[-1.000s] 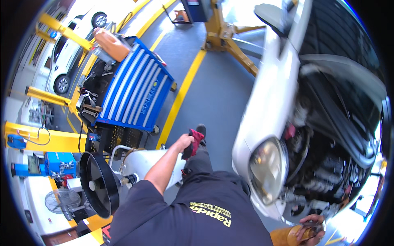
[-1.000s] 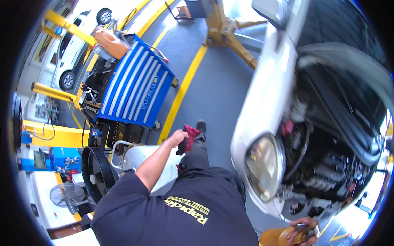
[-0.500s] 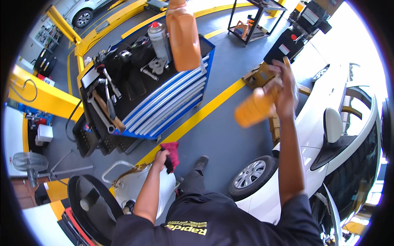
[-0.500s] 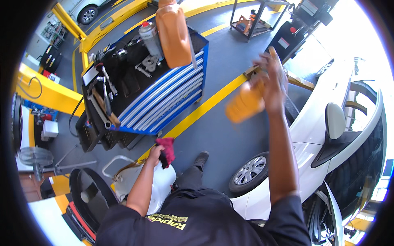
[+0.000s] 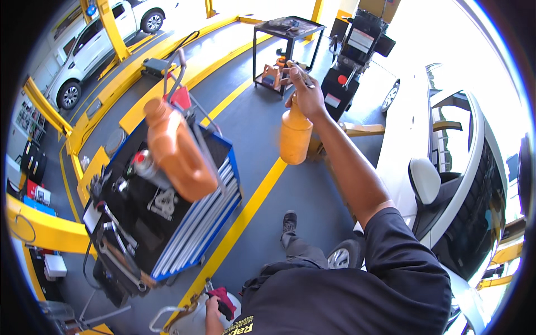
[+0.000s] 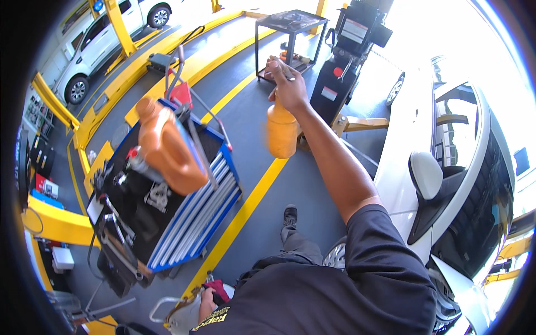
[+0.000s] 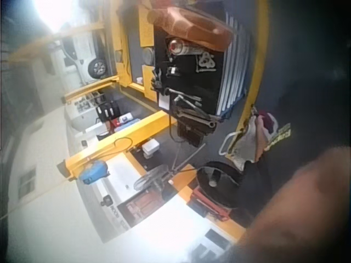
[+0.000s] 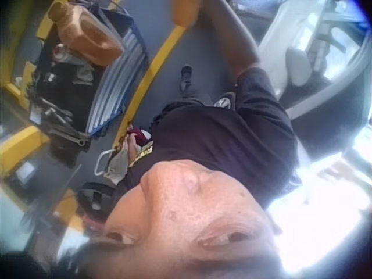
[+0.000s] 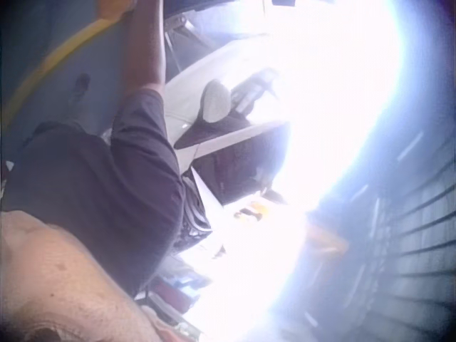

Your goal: The person checks the engine oil level using the dipstick, wipes it with a cloth, and reinserts it. They then pour oil from a yellow bottle into the engine and check the tire pressure using a gauge on two front tires.

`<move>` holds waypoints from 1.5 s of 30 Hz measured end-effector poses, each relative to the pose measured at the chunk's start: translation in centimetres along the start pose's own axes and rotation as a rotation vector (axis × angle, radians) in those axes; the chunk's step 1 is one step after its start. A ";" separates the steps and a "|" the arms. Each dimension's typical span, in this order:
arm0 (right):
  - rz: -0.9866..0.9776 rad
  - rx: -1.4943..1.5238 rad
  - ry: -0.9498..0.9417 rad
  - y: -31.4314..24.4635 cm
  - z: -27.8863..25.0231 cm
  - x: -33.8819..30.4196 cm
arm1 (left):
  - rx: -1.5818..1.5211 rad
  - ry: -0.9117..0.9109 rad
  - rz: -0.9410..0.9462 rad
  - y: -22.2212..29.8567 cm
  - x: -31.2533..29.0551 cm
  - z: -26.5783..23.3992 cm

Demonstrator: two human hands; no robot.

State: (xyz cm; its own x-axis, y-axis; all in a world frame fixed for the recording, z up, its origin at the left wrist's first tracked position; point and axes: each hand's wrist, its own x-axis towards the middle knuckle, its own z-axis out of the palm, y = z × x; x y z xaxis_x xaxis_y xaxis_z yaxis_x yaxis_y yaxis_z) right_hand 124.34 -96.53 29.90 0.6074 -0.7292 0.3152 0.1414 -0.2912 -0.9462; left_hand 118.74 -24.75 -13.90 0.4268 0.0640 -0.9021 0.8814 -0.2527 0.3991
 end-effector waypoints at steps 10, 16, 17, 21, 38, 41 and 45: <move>-0.043 0.006 0.248 15.8 -8.4 33.3 | 0.038 0.024 -0.061 11.0 -1.1 25.5; -0.045 -0.544 0.416 28.1 -6.4 54.2 | 0.046 -0.039 0.048 26.9 2.5 38.8; -0.091 -0.499 0.437 30.1 -6.2 56.8 | 0.045 -0.044 0.072 30.1 3.6 40.5; 0.082 -0.511 0.591 36.1 -7.8 66.7 | 0.073 -0.080 0.192 43.6 7.3 47.1; -0.029 -0.307 0.911 56.4 -15.3 114.4 | 0.041 0.108 0.150 71.5 10.2 72.0; -0.264 -0.816 0.905 61.5 -17.8 120.5 | -0.014 0.247 -0.038 67.8 7.3 73.7; 0.001 -0.982 0.588 67.8 -21.2 123.6 | -0.082 0.417 -0.212 61.6 0.0 75.1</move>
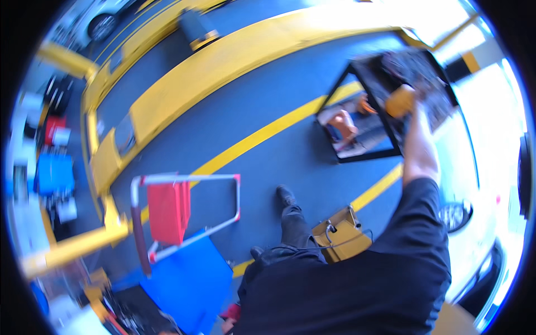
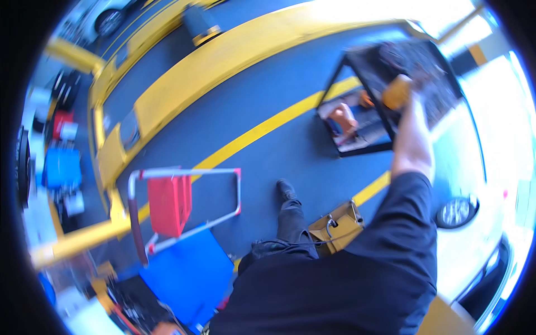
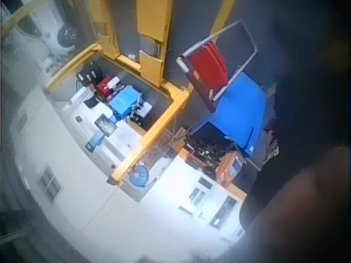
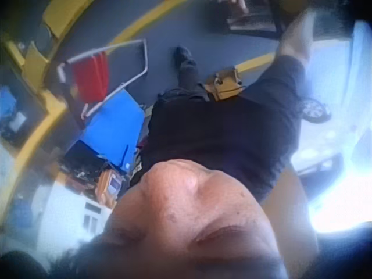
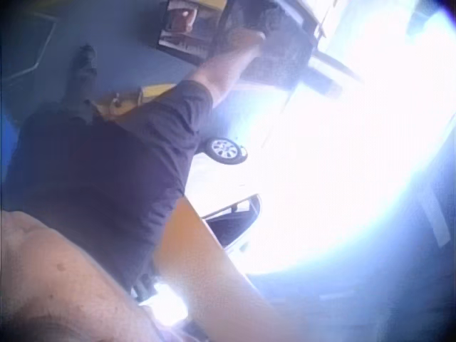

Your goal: The person checks the engine oil level using the dipstick, wipes it with a cloth, and reinserts it. They then pour oil from a yellow bottle into the engine and check the tire pressure using a gauge on two front tires.

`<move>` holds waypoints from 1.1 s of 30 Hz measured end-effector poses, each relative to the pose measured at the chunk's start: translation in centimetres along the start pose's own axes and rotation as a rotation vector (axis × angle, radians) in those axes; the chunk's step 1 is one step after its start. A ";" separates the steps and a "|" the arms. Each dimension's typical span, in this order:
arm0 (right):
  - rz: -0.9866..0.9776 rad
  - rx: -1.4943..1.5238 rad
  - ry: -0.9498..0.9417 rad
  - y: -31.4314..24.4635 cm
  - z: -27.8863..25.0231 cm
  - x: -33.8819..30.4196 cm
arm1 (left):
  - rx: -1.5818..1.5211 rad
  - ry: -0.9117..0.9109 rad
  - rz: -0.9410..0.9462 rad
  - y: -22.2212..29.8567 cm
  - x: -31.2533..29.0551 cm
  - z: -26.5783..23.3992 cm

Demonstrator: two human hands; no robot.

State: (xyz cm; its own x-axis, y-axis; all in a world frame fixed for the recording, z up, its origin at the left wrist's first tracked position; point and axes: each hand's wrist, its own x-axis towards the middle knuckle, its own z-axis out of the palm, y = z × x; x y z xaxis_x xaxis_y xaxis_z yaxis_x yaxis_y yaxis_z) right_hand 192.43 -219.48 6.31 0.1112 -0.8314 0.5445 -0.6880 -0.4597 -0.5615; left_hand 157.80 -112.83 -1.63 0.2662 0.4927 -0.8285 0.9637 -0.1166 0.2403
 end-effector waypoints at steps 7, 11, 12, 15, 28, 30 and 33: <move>-0.390 0.165 -0.287 -2.5 5.0 -11.4 | 0.096 0.082 0.029 -10.6 -8.6 0.2; -0.476 0.389 -0.842 -6.9 1.1 -33.5 | -0.139 0.139 -0.010 -10.9 -8.2 3.7; -0.507 0.472 -1.144 -8.8 -1.4 -40.3 | -0.126 0.187 -0.060 -11.2 -7.9 3.8; -0.868 0.718 -2.016 -19.1 -12.3 -58.4 | -0.249 0.182 0.010 -13.5 -6.9 2.9; -1.879 -0.396 -2.367 -27.9 -42.7 -90.5 | -1.316 0.264 -0.595 -45.5 1.9 6.2; -1.964 -0.389 -2.365 -27.5 -47.1 -94.3 | -1.263 0.322 -0.606 -48.7 -0.6 4.6; -1.981 -0.450 -2.411 -26.2 -53.2 -100.9 | -1.212 0.489 -0.469 -52.9 -4.3 0.5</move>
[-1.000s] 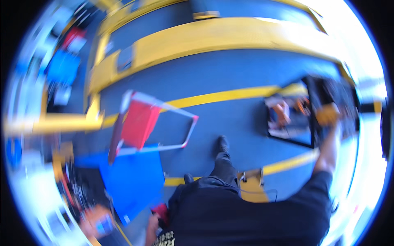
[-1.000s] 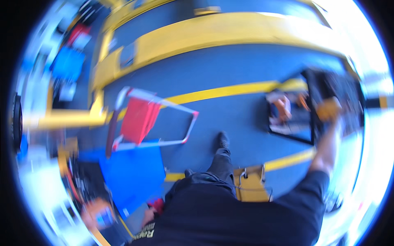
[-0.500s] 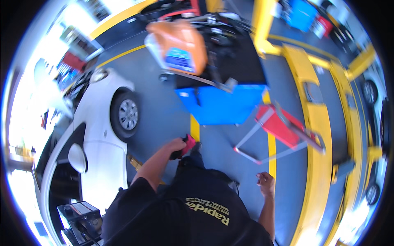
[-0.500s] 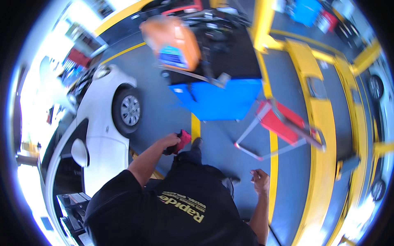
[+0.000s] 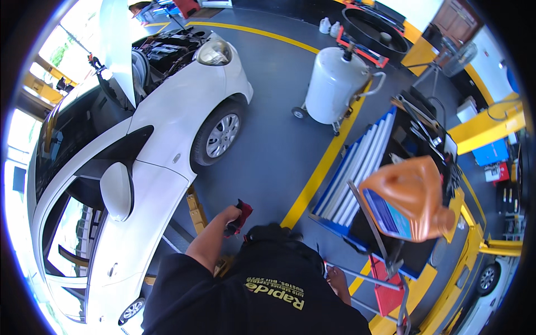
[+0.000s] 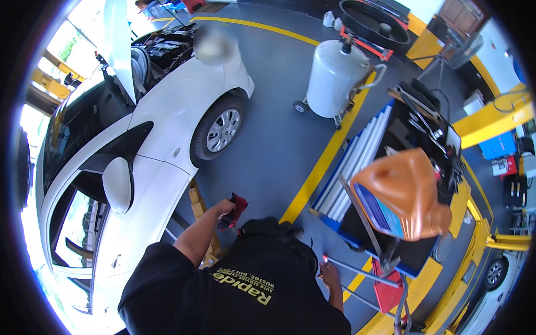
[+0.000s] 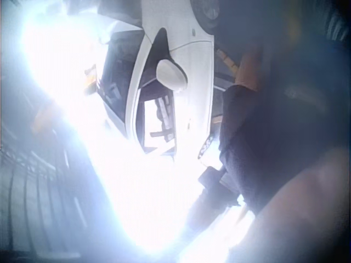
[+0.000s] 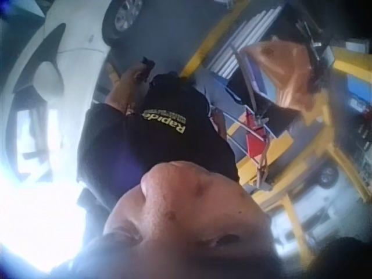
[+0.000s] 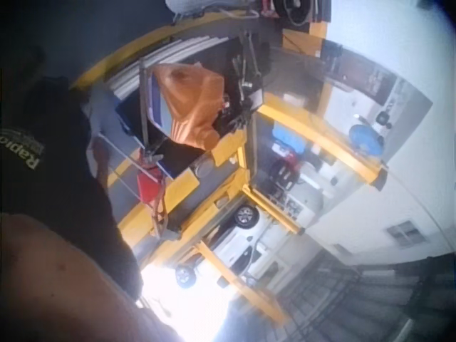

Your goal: The person checks the engine oil level using the dipstick, wipes it with a cloth, and reinserts it. They then pour oil from a yellow bottle into the engine and check the tire pressure using a gauge on two front tires.

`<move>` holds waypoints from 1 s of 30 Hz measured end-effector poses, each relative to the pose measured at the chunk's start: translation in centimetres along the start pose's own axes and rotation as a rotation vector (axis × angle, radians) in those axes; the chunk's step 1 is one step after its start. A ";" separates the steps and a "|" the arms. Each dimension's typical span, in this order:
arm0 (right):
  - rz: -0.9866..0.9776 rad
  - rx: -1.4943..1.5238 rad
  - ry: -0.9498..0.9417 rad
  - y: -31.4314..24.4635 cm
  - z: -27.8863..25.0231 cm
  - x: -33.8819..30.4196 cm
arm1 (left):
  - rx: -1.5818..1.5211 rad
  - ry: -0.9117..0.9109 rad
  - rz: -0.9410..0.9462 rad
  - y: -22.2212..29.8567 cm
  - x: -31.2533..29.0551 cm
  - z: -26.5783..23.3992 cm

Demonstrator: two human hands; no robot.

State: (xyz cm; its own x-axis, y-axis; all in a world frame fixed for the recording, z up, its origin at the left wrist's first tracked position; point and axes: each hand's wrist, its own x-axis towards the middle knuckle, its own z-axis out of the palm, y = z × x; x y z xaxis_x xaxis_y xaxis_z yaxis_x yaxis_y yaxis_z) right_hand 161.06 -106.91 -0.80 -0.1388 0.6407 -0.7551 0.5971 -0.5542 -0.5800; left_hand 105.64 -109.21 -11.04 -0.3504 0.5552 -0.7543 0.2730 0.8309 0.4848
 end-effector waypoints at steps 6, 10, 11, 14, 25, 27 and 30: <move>0.011 -0.131 -0.073 -9.7 4.7 12.3 | -0.507 0.313 0.028 4.7 5.4 -11.2; 0.065 -0.118 -0.090 -20.0 6.0 20.2 | -0.385 0.529 -0.033 9.6 12.5 -19.3; 0.077 -0.115 -0.085 -22.8 6.1 21.5 | -0.420 0.505 -0.003 11.4 14.2 -21.9; 0.094 -0.084 -0.061 -31.4 6.0 25.6 | -0.592 0.323 0.092 18.3 19.0 -29.7; 0.054 -0.087 -0.100 -64.5 2.5 57.9 | -1.195 0.064 0.267 46.0 44.0 -51.5; 0.125 0.135 0.075 -76.5 1.4 65.7 | -1.395 0.067 0.185 49.0 47.8 -54.1; -0.297 -0.117 -0.029 -100.1 1.2 74.7 | -1.743 0.241 0.134 53.0 51.4 -59.1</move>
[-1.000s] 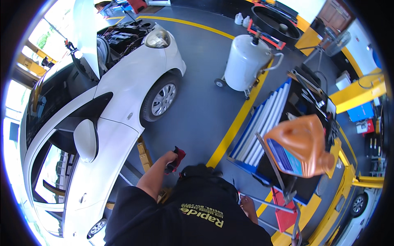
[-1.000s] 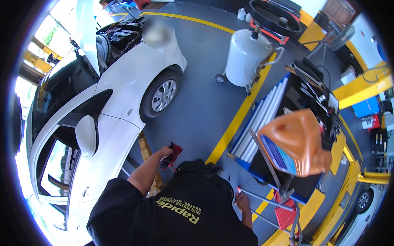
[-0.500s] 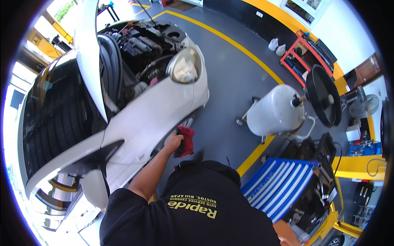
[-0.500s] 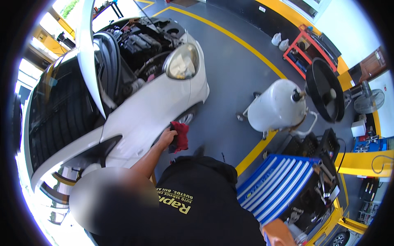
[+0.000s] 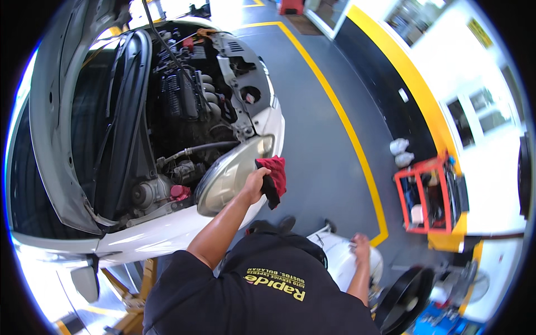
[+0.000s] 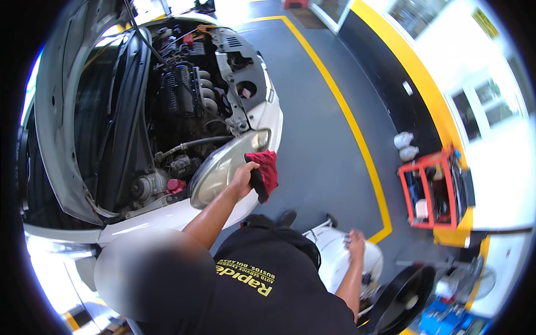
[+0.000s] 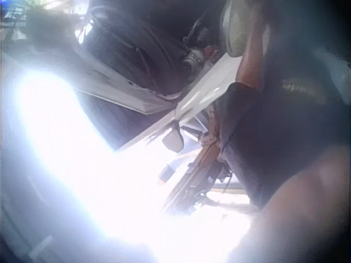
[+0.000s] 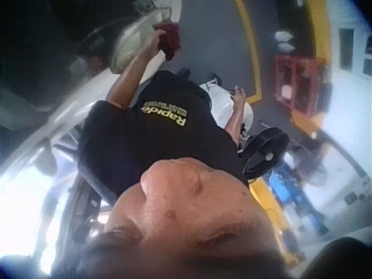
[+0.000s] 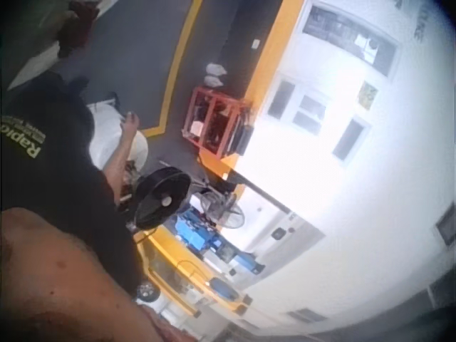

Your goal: The person checks the engine oil level using the dipstick, wipes it with a cloth, and reinserts it. They then pour oil from a yellow bottle into the engine and check the tire pressure using a gauge on two front tires.

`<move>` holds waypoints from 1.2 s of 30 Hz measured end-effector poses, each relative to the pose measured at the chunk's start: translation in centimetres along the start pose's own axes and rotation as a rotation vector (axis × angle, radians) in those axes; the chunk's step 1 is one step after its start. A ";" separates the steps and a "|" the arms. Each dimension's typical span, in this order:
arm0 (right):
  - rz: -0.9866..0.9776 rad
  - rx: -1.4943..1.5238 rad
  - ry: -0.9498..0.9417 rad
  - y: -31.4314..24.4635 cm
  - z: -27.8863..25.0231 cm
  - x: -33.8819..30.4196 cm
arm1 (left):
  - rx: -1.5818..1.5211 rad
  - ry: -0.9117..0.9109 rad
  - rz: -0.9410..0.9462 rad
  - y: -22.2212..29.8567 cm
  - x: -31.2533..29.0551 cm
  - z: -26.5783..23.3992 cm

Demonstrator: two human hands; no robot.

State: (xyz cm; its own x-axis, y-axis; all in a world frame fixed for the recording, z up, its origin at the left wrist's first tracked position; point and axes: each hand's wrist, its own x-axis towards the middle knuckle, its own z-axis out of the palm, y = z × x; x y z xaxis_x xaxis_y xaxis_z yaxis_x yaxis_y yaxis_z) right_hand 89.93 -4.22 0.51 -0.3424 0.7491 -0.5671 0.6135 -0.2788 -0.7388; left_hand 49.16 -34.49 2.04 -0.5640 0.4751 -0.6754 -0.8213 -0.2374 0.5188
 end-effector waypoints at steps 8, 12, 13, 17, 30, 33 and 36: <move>-0.621 -0.476 -0.354 -51.7 15.8 20.2 | 0.177 0.699 1.434 20.5 11.5 5.2; -0.787 -0.627 -0.680 -61.0 31.4 24.3 | -0.223 0.740 1.185 25.4 19.6 5.3; -0.750 -0.677 -0.781 -62.4 35.6 25.6 | -0.477 0.620 0.999 25.9 21.7 5.4; -0.697 -1.066 -1.026 -65.9 47.0 30.5 | -0.821 0.483 0.676 23.9 24.4 5.8; -1.666 -1.057 -0.951 -82.6 105.1 37.9 | 0.442 2.306 0.451 31.7 21.8 -12.8; -1.855 -1.196 -1.048 -83.0 115.0 36.6 | 0.281 2.256 0.264 32.9 23.2 -17.8; -1.643 -1.484 -1.422 -84.7 119.7 37.9 | 0.303 2.136 -0.004 34.0 22.6 -19.3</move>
State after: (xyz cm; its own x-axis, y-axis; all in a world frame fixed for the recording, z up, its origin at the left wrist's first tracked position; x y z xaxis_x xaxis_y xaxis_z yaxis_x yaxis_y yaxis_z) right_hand -60.19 -24.19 -2.02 -0.3992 -0.8363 -0.3758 -0.7533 0.5328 -0.3856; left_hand 6.79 -48.14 -5.68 0.0473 -0.9984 0.0319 -0.9089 -0.0298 0.4159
